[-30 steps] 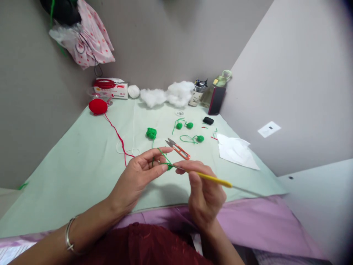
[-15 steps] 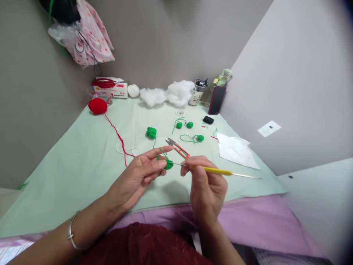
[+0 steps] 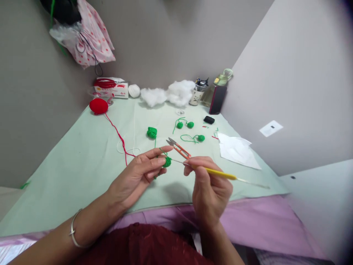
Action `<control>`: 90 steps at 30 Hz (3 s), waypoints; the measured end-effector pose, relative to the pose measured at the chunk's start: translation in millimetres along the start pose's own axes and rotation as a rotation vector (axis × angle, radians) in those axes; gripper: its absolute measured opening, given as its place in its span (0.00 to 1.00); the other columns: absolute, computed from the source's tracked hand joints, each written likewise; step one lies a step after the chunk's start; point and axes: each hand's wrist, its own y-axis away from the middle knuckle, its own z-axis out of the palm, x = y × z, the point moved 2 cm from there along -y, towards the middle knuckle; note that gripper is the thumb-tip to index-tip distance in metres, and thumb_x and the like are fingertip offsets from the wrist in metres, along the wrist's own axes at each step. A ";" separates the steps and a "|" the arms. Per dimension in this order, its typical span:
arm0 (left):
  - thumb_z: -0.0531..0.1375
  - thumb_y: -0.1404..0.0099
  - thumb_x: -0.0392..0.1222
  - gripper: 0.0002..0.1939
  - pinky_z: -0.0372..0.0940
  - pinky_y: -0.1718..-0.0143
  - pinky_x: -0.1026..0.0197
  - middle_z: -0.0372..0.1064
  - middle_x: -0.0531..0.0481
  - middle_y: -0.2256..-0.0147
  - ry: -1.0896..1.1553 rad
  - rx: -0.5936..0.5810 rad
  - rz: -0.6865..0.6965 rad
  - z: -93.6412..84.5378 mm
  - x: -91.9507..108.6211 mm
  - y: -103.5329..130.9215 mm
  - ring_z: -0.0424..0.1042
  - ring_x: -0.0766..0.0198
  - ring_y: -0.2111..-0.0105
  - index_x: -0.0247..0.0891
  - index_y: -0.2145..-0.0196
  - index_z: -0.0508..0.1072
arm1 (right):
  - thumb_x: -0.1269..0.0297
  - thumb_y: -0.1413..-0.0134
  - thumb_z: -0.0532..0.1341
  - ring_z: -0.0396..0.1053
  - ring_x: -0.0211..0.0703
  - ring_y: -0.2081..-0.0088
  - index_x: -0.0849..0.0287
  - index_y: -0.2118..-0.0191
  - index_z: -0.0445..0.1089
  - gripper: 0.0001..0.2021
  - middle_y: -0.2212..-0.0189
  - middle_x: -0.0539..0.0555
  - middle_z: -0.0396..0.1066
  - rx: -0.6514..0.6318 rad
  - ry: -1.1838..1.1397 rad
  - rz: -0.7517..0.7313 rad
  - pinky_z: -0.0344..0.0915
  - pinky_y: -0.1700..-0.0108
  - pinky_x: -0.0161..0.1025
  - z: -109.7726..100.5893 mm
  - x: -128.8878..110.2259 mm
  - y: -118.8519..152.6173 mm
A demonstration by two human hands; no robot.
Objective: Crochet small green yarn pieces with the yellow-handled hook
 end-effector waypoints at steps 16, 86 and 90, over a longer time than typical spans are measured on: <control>0.71 0.36 0.42 0.15 0.59 0.59 0.64 0.66 0.55 0.65 -0.333 0.051 0.188 -4.0 -1.9 8.4 0.62 0.67 0.64 0.52 0.52 0.85 | 0.72 0.28 0.55 0.78 0.38 0.65 0.54 0.53 0.77 0.13 0.62 0.52 0.81 -0.137 0.038 0.021 0.77 0.60 0.39 -1.5 1.2 3.5; 0.73 0.40 0.42 0.19 0.63 0.63 0.63 0.67 0.57 0.73 -0.042 -0.006 -0.046 7.7 -8.7 0.7 0.51 0.72 0.78 0.39 0.51 0.84 | 0.76 0.35 0.63 0.79 0.45 0.58 0.49 0.47 0.78 0.16 0.56 0.56 0.81 -0.100 0.343 -0.312 0.78 0.60 0.44 2.4 0.1 9.7; 0.73 0.40 0.39 0.15 0.66 0.53 0.61 0.60 0.60 0.76 0.018 0.011 -0.019 2.8 -3.6 -1.8 0.45 0.74 0.79 0.38 0.54 0.86 | 0.72 0.30 0.59 0.75 0.40 0.67 0.52 0.55 0.79 0.12 0.64 0.52 0.79 -0.013 0.074 -0.026 0.75 0.62 0.42 -5.8 3.3 1.6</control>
